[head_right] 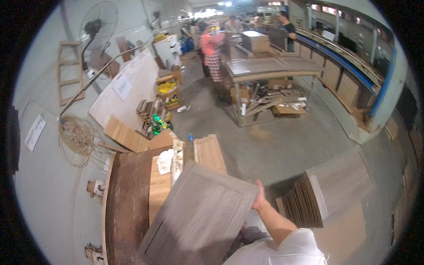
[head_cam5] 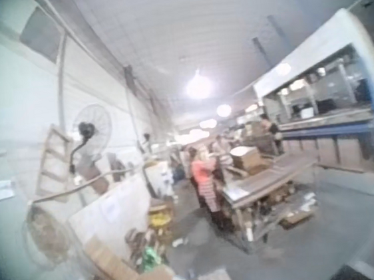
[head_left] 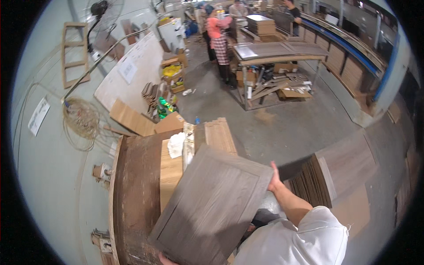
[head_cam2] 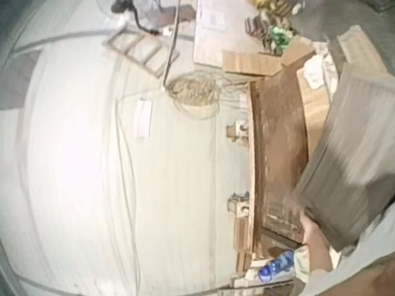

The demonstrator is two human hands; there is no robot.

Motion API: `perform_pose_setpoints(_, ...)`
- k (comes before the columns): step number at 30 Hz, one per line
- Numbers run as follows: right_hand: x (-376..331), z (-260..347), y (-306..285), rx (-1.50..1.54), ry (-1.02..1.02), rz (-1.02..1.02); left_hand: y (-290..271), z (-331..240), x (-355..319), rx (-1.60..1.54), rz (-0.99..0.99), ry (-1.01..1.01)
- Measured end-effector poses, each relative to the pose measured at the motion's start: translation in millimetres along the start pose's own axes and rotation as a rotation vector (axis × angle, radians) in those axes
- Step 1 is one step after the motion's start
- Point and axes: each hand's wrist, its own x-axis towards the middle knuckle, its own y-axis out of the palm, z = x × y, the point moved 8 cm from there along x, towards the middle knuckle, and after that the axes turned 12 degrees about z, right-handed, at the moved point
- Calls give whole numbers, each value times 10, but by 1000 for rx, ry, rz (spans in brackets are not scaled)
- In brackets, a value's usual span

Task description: The person picks up a wooden panel from a stack, places it on a machine for processing, and then moves it to a different stack, repeating this action for multiple panels.

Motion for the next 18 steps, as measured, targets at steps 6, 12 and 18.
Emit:
perform_pose_setpoints(6,-1681,1267,-832,228,-521,22,1536,430,794,108,296,-133)
perform_pose_setpoints(12,-3130,1986,-2105,258,-949,-316,3865,1307,897,178,935,-312)
perform_pose_setpoints(18,-4027,2428,-2761,310,-1117,-335,5394,2399,651,521,770,-379)
